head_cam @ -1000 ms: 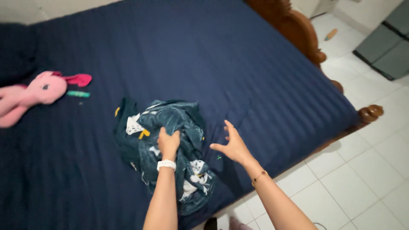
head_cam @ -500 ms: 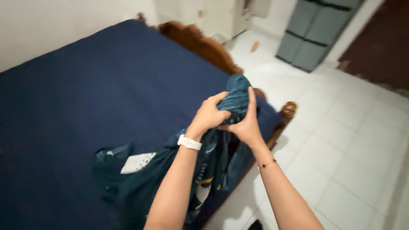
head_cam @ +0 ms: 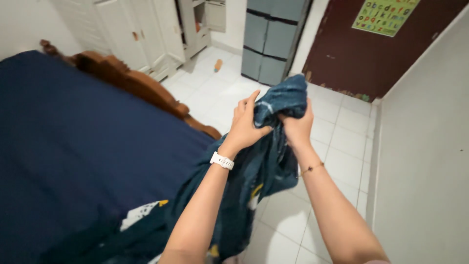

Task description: Folding a blanket on a bed and then assembling a handheld vacuum cleaner.

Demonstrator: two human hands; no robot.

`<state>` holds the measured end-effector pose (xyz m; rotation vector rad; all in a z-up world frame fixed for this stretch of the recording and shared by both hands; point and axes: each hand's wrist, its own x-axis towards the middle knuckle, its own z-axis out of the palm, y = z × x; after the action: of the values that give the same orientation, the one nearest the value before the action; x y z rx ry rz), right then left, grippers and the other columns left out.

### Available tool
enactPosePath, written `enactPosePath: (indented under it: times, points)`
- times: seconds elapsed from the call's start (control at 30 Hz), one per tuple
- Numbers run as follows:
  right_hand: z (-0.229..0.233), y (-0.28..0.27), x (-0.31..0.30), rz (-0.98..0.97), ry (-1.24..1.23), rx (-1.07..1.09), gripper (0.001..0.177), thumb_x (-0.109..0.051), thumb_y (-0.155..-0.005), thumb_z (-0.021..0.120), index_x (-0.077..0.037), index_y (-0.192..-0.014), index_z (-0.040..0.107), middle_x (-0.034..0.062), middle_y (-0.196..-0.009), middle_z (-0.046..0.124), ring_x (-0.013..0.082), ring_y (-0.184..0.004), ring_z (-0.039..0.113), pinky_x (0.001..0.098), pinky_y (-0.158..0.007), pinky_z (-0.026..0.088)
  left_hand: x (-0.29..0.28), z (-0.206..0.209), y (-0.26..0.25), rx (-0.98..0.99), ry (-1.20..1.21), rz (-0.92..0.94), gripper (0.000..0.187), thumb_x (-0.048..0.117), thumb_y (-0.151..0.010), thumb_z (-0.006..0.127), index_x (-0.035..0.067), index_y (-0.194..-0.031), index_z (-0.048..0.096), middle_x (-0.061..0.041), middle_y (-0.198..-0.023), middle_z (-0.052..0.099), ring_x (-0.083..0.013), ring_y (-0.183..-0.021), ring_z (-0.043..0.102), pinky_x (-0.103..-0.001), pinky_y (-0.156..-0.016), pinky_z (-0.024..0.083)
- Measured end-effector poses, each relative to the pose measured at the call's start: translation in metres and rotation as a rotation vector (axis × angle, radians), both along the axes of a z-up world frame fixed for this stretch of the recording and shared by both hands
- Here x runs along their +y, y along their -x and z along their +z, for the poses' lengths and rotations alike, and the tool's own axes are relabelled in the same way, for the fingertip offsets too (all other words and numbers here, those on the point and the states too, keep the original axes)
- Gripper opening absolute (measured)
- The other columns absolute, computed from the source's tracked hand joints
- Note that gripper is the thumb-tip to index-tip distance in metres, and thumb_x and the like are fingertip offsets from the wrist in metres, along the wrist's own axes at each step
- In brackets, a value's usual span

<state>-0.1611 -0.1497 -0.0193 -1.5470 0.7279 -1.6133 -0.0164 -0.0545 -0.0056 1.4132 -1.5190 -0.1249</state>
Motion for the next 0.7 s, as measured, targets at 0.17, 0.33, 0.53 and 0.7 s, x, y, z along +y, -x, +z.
enactPosePath:
  times: [0.17,0.33,0.53,0.7]
  points:
    - [0.033,0.029,-0.086,-0.044,0.061,-0.096,0.06,0.014,-0.069,0.075,-0.006,-0.123,0.059,0.0066,-0.116,0.07,0.0195,-0.108,0.067,0.0328,-0.099,0.054,-0.081,-0.044,0.015,0.035,-0.259,0.074,0.105,0.036,-0.063,0.094,0.012,-0.147,0.037,-0.022,-0.132,0.052,-0.0429,-0.124,0.051,-0.047,-0.103,0.042]
    - [0.029,0.048,-0.189,-0.212,0.129,-0.02,0.065,0.013,-0.069,0.081,-0.005,-0.126,0.055,0.0091,-0.119,0.068,0.0225,-0.113,0.066,0.0355,-0.103,0.053,-0.179,-0.053,0.028,0.241,-0.166,0.014,0.077,0.026,-0.067,0.086,0.007,-0.129,0.045,-0.023,-0.109,0.064,-0.0399,-0.105,0.066,-0.044,-0.091,0.052]
    - [0.058,0.09,-0.308,-0.38,0.0,-0.086,0.091,0.011,-0.061,0.087,-0.008,-0.133,0.036,0.0082,-0.12,0.057,0.0227,-0.114,0.059,0.0362,-0.1,0.05,-0.338,-0.036,0.051,0.1,0.001,-0.045,0.036,0.011,-0.078,0.078,0.004,-0.106,0.058,-0.023,-0.102,0.065,-0.0456,-0.099,0.062,-0.05,-0.085,0.05]
    - [0.069,0.137,-0.402,-0.306,0.1,-0.082,0.077,0.007,-0.064,0.092,-0.005,-0.127,0.049,0.0113,-0.121,0.066,0.0273,-0.113,0.066,0.0396,-0.102,0.058,-0.44,0.01,0.06,0.114,0.172,-0.039,0.023,0.0,-0.085,0.068,0.003,-0.103,0.054,-0.025,-0.099,0.069,-0.051,-0.098,0.063,-0.052,-0.078,0.051]
